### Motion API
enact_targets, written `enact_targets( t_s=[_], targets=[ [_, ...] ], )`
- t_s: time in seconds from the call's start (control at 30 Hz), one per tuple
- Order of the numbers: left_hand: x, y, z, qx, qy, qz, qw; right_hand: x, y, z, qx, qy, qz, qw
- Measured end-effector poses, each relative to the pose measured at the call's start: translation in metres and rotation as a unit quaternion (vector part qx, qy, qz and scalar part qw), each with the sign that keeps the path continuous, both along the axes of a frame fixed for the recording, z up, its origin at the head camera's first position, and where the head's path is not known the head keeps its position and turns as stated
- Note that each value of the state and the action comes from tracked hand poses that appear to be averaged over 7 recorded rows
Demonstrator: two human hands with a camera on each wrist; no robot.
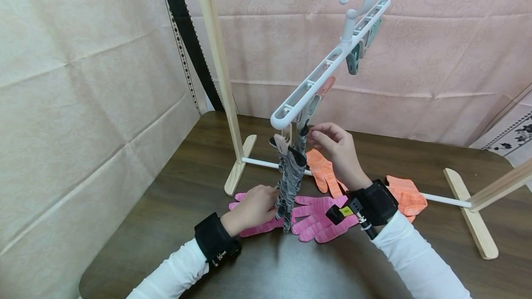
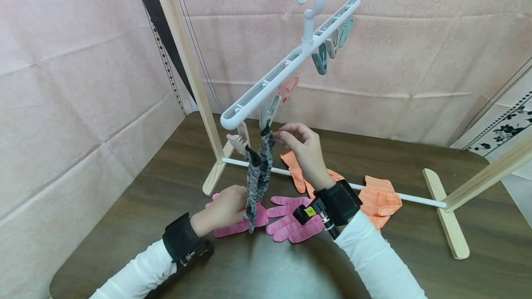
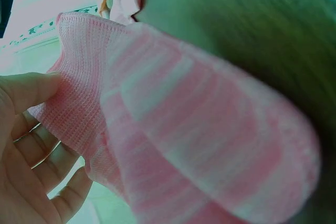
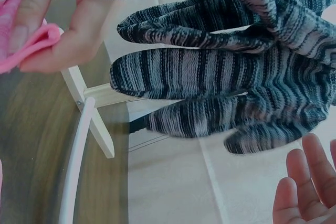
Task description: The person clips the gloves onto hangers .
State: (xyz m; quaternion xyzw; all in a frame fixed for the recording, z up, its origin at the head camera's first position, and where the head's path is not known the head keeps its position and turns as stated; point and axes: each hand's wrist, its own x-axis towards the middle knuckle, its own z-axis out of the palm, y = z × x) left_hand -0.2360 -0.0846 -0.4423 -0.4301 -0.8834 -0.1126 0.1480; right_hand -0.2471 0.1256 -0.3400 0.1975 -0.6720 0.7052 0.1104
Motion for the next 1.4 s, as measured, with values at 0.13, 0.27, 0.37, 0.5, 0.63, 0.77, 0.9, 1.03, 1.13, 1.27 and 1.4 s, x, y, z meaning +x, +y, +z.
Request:
enact_targets(
  t_s=[0.13, 0.27, 0.37, 0.5, 0.63, 0.77, 0.9, 1.03, 1.13, 1.27, 1.4],
  targets=[
    [0.002, -0.002, 0.002, -0.006, 0.029, -0.008, 0.9995, -0.001, 0.0, 0.002, 0.001, 0.005, -0.005, 1.0],
    [0.004, -0.004, 0.003, -0.009, 0.044, -0.008, 0.999, -0.001, 0.001, 0.006, -0.004, 0.01, -0.007, 0.9999],
    [0.005, -0.005, 0.002, -0.016, 0.047, -0.001, 0.9987, 0.0, 0.003, 0.01, 0.001, 0.013, -0.007, 0.9999],
    [0.006, -0.007, 0.001, -0.018, 0.047, 0.002, 0.9987, 0.001, 0.005, 0.019, 0.01, 0.012, -0.016, 0.9998],
    [0.008, -0.008, 0.001, -0.015, 0.044, -0.005, 0.9989, 0.001, 0.005, 0.03, 0.003, 0.014, -0.026, 0.9996],
    [0.009, -0.008, 0.001, -0.013, 0.033, -0.01, 0.9993, 0.0, 0.006, 0.04, -0.014, 0.019, -0.025, 0.9994],
    [0.009, -0.008, 0.001, -0.013, 0.028, -0.012, 0.9994, 0.001, 0.007, 0.048, -0.021, 0.025, -0.024, 0.9992],
    [0.01, -0.008, -0.001, -0.01, 0.027, -0.012, 0.9995, 0.001, 0.006, 0.057, -0.027, 0.032, -0.027, 0.9987],
    [0.011, -0.008, -0.001, -0.007, 0.025, -0.012, 0.9996, 0.0, 0.004, 0.063, -0.029, 0.039, -0.031, 0.9984],
    [0.013, -0.008, -0.001, -0.011, 0.023, -0.018, 0.9995, -0.002, 0.003, 0.07, -0.036, 0.049, -0.03, 0.9977],
    [0.014, -0.008, -0.002, -0.022, 0.01, -0.023, 0.9994, -0.005, 0.002, 0.076, -0.034, 0.059, -0.026, 0.9974]
  ],
)
